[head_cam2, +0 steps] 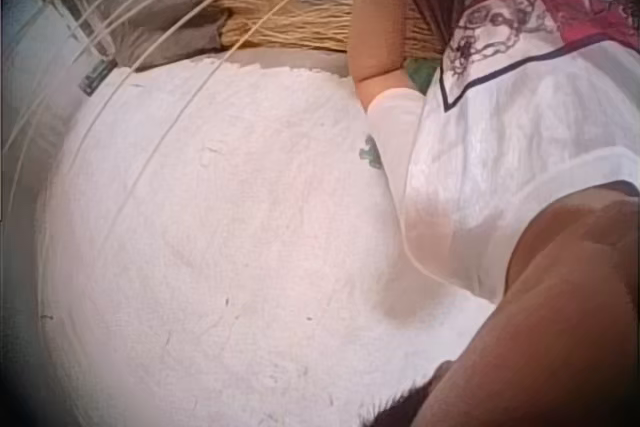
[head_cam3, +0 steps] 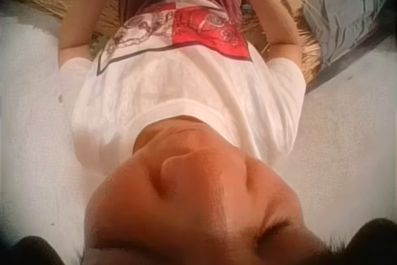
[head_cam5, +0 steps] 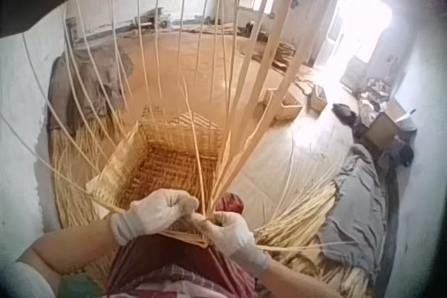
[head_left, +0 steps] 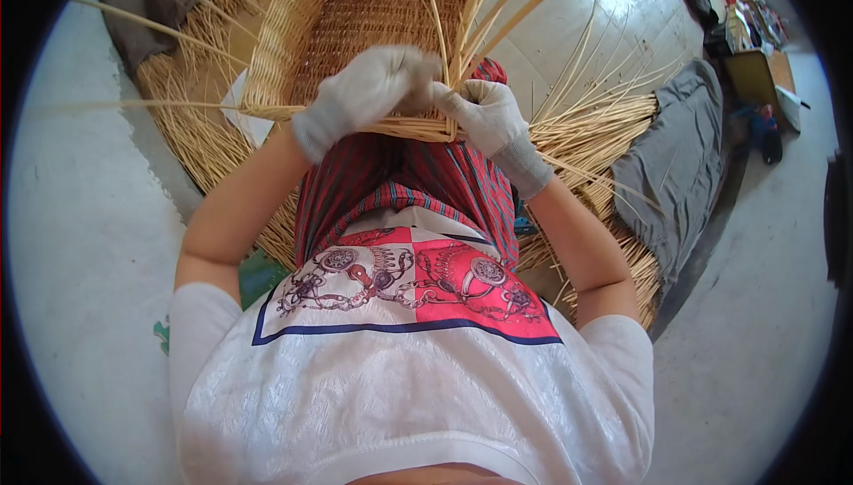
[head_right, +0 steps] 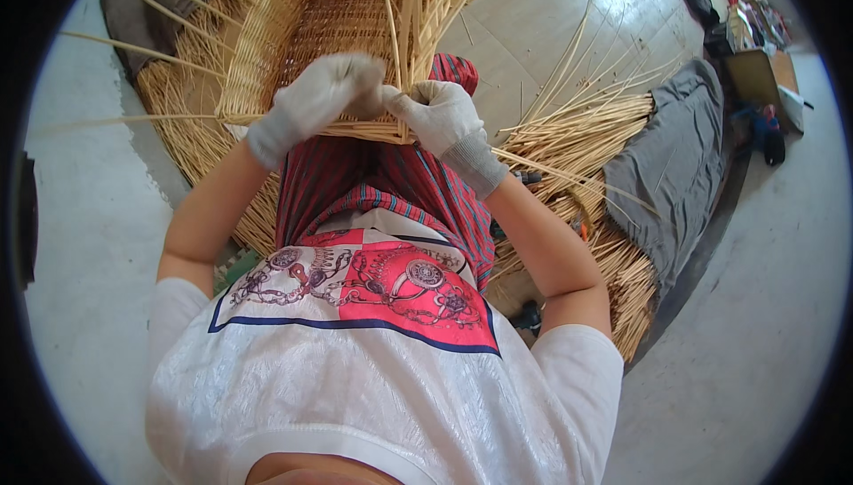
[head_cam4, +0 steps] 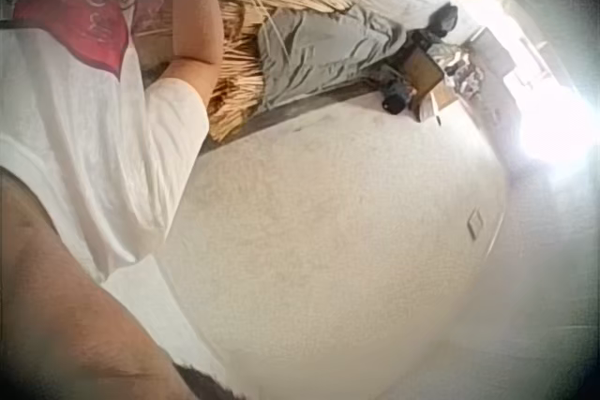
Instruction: Weaving a large wicker or bamboo basket using long strips and a power drill for stabilization.
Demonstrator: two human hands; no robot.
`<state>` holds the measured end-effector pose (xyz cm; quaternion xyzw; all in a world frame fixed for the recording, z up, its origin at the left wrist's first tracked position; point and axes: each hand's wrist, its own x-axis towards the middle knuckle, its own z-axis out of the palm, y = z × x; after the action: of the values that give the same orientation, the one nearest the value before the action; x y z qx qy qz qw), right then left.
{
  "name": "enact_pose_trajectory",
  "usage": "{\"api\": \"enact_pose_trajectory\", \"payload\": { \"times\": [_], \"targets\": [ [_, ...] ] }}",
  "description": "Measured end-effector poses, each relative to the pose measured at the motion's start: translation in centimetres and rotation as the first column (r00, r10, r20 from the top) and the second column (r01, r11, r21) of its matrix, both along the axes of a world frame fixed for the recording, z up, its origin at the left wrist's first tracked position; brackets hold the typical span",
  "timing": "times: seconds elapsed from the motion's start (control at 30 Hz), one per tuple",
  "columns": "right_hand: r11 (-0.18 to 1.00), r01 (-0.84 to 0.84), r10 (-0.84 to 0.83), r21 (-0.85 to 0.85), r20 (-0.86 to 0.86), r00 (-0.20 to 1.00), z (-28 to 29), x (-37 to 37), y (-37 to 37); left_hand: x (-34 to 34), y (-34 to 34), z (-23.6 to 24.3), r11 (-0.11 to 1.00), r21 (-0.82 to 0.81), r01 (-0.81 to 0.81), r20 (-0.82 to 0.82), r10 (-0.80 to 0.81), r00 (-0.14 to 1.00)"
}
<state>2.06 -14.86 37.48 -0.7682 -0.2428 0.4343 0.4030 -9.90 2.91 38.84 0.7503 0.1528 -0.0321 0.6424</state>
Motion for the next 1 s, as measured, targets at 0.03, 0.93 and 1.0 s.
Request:
{"api": "enact_pose_trajectory", "payload": {
  "times": [0.03,0.93,1.0],
  "targets": [
    [1.0,-0.012,0.012,-0.017,0.003,1.0,0.4,-0.1,-0.3,1.0,0.4,-0.4,1.0,0.011,0.026,0.059,-0.026,0.998],
    [0.947,-0.279,0.293,-0.16,0.787,0.542,-1.1,16.2,6.3,2.5,-1.8,-2.3,0.941,-0.334,-0.063,0.045,0.082,0.996],
    [0.937,-0.149,0.349,-0.317,0.807,0.476,0.8,15.0,5.7,2.7,-1.5,-2.5,0.931,-0.36,-0.06,-0.015,0.058,0.998]
  ]
}}
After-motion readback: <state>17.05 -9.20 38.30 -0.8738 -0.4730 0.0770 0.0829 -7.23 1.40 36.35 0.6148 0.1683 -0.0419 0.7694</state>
